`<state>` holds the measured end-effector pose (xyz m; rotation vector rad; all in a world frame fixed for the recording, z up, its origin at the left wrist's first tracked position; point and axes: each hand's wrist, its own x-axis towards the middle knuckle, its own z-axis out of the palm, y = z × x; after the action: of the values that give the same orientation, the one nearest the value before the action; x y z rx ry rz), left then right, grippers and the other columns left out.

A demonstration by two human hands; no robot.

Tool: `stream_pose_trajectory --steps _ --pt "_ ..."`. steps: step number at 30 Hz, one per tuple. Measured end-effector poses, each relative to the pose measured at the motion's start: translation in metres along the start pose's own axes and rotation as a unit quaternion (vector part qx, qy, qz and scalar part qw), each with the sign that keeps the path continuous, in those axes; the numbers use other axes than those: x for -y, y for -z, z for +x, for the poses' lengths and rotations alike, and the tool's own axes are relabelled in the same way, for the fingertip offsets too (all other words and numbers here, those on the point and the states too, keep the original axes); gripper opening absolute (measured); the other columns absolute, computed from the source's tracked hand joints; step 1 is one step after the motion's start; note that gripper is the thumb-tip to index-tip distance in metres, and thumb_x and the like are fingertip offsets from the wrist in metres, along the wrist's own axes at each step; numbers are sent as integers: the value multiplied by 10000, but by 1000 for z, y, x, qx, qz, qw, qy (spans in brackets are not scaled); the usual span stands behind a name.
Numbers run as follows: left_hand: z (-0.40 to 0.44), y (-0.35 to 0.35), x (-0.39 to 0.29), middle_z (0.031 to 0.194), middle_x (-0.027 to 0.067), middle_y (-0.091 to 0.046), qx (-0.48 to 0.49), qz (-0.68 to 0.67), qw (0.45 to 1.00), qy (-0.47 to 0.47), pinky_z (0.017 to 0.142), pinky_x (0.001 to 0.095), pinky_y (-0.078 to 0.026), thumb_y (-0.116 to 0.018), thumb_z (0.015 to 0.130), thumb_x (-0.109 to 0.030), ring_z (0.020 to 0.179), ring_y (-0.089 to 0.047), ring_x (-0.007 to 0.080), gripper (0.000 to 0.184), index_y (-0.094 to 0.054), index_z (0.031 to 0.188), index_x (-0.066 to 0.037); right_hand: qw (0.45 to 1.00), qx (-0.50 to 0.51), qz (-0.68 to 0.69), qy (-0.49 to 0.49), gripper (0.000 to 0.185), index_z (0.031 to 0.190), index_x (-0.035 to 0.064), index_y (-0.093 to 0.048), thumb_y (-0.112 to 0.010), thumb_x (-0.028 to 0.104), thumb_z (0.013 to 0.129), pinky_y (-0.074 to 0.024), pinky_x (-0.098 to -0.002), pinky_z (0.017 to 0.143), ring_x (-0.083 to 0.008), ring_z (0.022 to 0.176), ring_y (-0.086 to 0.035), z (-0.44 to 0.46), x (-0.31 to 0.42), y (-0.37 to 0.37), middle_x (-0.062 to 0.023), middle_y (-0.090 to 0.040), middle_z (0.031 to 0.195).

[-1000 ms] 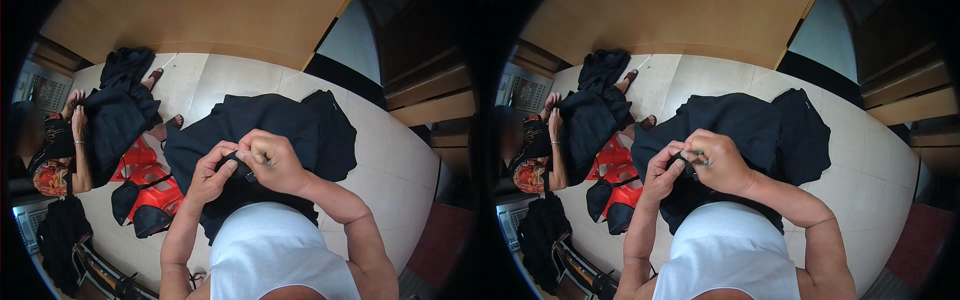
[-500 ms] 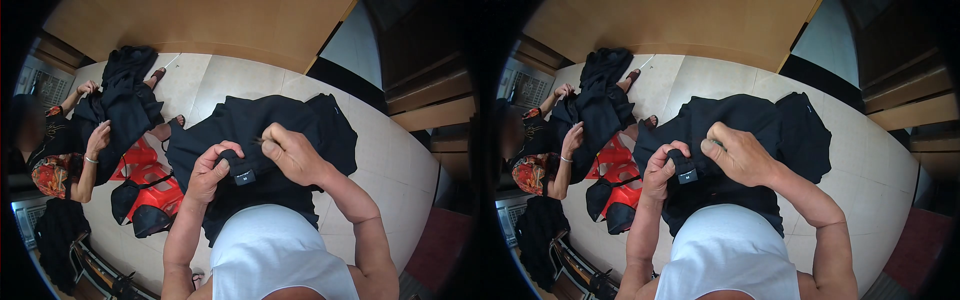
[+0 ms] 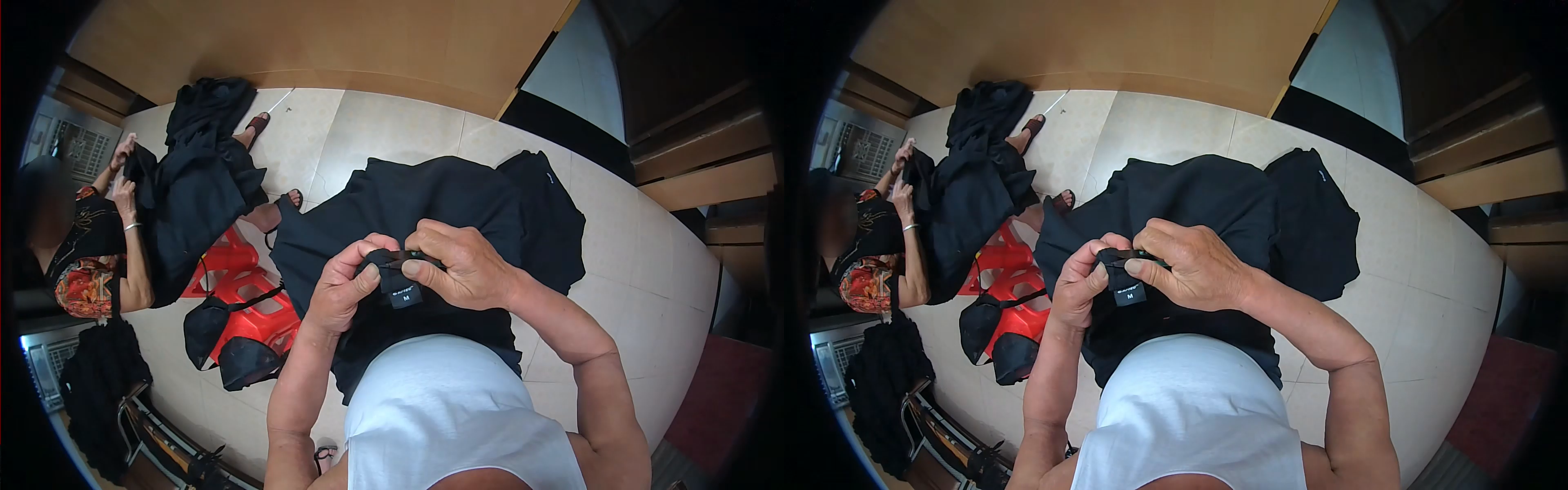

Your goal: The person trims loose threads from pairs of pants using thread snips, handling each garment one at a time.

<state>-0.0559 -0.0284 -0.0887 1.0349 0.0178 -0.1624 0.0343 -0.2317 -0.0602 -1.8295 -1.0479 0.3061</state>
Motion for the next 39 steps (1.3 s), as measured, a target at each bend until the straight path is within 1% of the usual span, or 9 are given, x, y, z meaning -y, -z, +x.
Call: stream_pose_trajectory --steps 7,13,23,27,32,37,39 --pt "0 -2 3 1181 74 -582 4 -6 1000 0 932 266 -377 -644 988 -173 1028 -516 157 103 -628 988 -72 1000 -16 8 22 201 943 31 -653 -638 224 997 -358 -303 540 -172 579 -413 -2 -3 -3 -44 -511 771" --pt "0 0 4 1173 72 -589 16 -10 1000 -2 925 264 -376 -644 988 -175 1016 -516 153 105 -630 993 -70 1000 -15 -2 15 195 940 32 -657 -646 219 991 -357 -300 532 -172 569 -410 -4 -2 -2 -39 -512 765" --pt "3 -1 -2 1157 69 -602 -9 18 1000 11 899 254 -373 -636 987 -172 975 -516 145 100 -635 984 -72 999 -41 -16 15 202 915 45 -663 -671 238 975 -338 -290 513 -163 561 -406 -8 -5 2 -34 -510 761" --pt "4 -1 -4 1145 71 -607 1 32 999 9 892 251 -372 -629 988 -183 963 -517 143 112 -637 980 -71 999 -29 -25 19 202 887 62 -635 -664 242 975 -363 -313 507 -185 533 -405 -11 -2 5 -36 -497 764" --pt "4 -1 -6 1136 72 -610 -7 47 999 15 899 254 -372 -626 986 -191 962 -518 146 124 -641 988 -68 998 -26 -41 32 207 870 65 -624 -663 238 975 -359 -312 500 -183 527 -401 -7 1 3 -35 -485 758" --pt "4 -1 -9 1138 72 -610 -19 59 998 23 906 257 -372 -625 982 -182 964 -519 147 120 -641 995 -64 996 -18 -83 37 191 934 48 -666 -679 235 965 -342 -285 509 -167 549 -397 -5 2 3 -36 -489 742" --pt "5 -1 -9 1138 70 -609 -19 61 998 23 909 257 -371 -624 982 -180 963 -518 147 119 -641 995 -62 995 -20 -86 35 185 936 47 -666 -681 230 964 -344 -285 512 -163 552 -398 -6 2 2 -35 -491 741"
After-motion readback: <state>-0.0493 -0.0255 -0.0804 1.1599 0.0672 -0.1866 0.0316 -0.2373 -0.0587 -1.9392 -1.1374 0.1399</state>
